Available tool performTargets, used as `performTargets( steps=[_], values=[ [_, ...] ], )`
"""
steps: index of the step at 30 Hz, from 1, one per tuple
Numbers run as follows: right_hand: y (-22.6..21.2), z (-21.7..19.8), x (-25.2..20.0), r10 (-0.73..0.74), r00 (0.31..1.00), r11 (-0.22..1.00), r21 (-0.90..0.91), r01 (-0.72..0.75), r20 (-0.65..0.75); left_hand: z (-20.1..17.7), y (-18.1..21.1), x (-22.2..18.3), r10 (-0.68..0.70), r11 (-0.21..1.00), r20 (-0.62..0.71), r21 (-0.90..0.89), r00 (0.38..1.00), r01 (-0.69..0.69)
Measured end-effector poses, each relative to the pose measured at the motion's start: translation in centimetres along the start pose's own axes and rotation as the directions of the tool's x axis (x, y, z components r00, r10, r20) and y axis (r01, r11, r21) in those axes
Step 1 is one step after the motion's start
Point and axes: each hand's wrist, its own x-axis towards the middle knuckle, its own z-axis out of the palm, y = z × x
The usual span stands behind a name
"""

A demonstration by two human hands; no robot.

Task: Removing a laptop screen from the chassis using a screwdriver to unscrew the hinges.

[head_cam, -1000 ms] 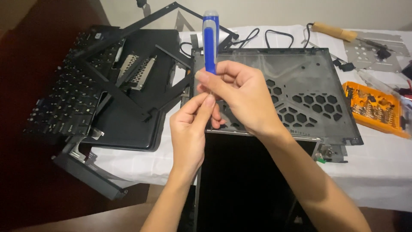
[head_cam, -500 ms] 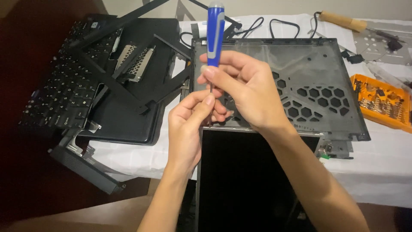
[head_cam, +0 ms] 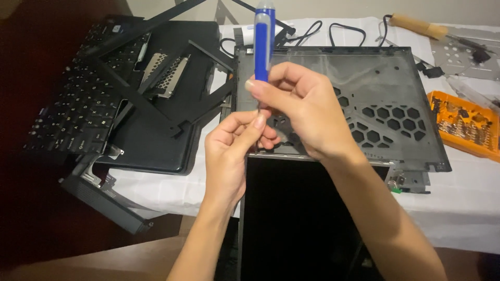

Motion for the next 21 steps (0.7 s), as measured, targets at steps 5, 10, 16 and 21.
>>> performTargets(
  steps=[5,10,16,21],
  values=[
    [-0.7,0.0,0.0,0.113,0.993,0.992,0.051,-0.115,0.040,0.0,0.1,0.0,-0.017,1.000,-0.016,0.018,1.000,0.017],
    [-0.4,-0.2,0.1,0.131,0.990,0.991,0.005,-0.132,0.055,-0.5,1.1,0.3,-0.039,0.999,0.060,0.012,0.997,0.038],
    [-0.6,-0.1,-0.2,0.102,0.985,0.995,-0.002,-0.103,0.141,-1.6,4.6,0.8,-0.195,0.949,0.156,0.281,0.968,0.146],
    [-1.0,0.1,-0.5,0.028,0.986,0.999,-0.025,-0.025,0.163,-1.6,5.0,1.4,-0.173,0.897,0.145,0.432,0.974,0.095]
  ],
)
